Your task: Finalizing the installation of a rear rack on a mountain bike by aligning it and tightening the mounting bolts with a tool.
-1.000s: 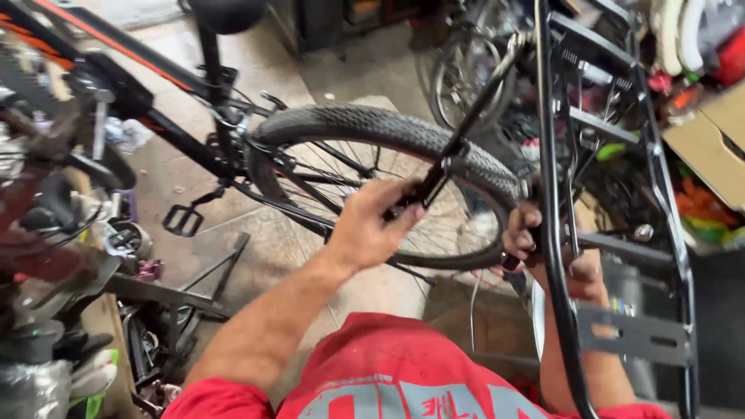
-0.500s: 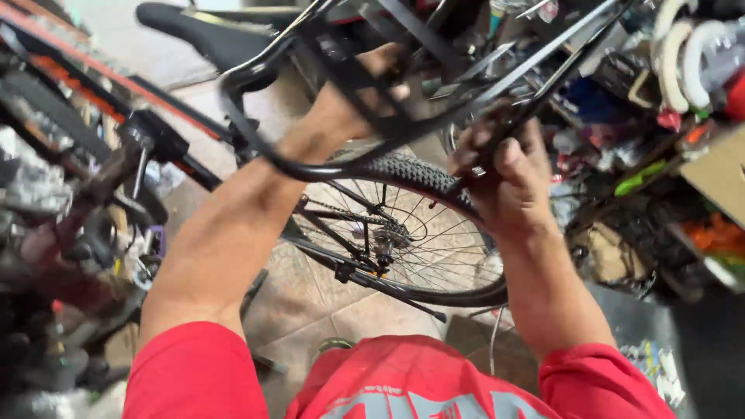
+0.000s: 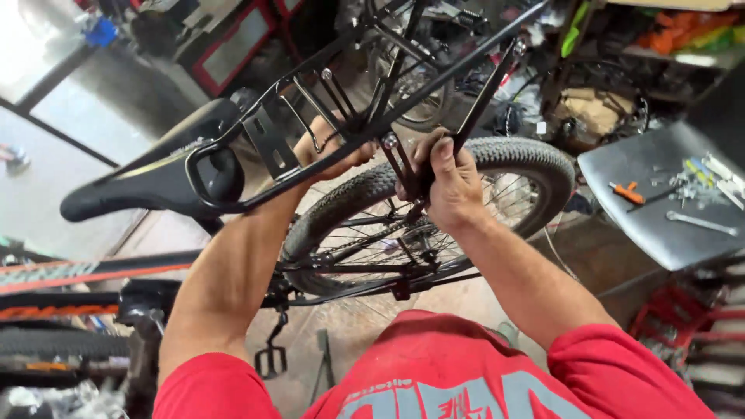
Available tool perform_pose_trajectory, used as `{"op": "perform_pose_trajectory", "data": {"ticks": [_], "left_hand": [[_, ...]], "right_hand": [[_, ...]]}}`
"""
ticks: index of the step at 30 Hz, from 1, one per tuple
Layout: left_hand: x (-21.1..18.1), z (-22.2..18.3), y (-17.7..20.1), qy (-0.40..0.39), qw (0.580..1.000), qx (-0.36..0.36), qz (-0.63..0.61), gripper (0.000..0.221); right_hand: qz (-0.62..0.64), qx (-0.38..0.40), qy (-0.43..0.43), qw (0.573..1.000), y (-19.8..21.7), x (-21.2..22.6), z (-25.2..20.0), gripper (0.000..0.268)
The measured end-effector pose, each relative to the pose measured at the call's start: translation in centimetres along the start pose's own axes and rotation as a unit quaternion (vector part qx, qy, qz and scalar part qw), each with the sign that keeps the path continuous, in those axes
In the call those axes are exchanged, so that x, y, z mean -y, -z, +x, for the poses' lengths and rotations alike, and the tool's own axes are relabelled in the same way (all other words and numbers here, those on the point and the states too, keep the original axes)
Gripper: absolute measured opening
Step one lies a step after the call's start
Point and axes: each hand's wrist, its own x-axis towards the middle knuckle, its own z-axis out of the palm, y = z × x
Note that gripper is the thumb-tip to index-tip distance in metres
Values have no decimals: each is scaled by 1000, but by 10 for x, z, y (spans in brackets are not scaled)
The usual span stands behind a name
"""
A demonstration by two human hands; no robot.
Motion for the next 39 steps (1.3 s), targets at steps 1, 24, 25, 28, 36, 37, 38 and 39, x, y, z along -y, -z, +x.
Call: {"op": "perform_pose_trajectory", "data": {"ticks": [1, 24, 25, 28, 36, 37, 38, 39], "left_hand": [[-5, 4, 3, 0, 1000, 13, 0, 12], [46, 46, 17, -234, 969, 73, -4, 17], [49, 49, 6, -226, 970, 89, -1, 17], [57, 44, -11, -198, 972, 123, 16, 17], [133, -31, -6, -152, 975, 141, 74, 20], [136, -36, -6, -150, 975, 143, 82, 20], [138, -40, -7, -149, 974, 145, 89, 21], [140, -43, -7, -147, 973, 148, 96, 21]], "right_hand": [[-2, -10, 7, 1000, 3, -4, -2, 47], [-329, 170, -78, 926, 65, -5, -28, 15], [-330, 152, -75, 929, 50, 8, -26, 15], [-379, 168, -128, 901, 9, 40, -16, 17], [-542, 197, -205, 790, 13, 50, -15, 37], [-543, 194, -203, 791, 16, 45, -15, 37], [-542, 188, -199, 794, 20, 42, -14, 33], [-541, 183, -195, 797, 23, 38, -13, 30]]}}
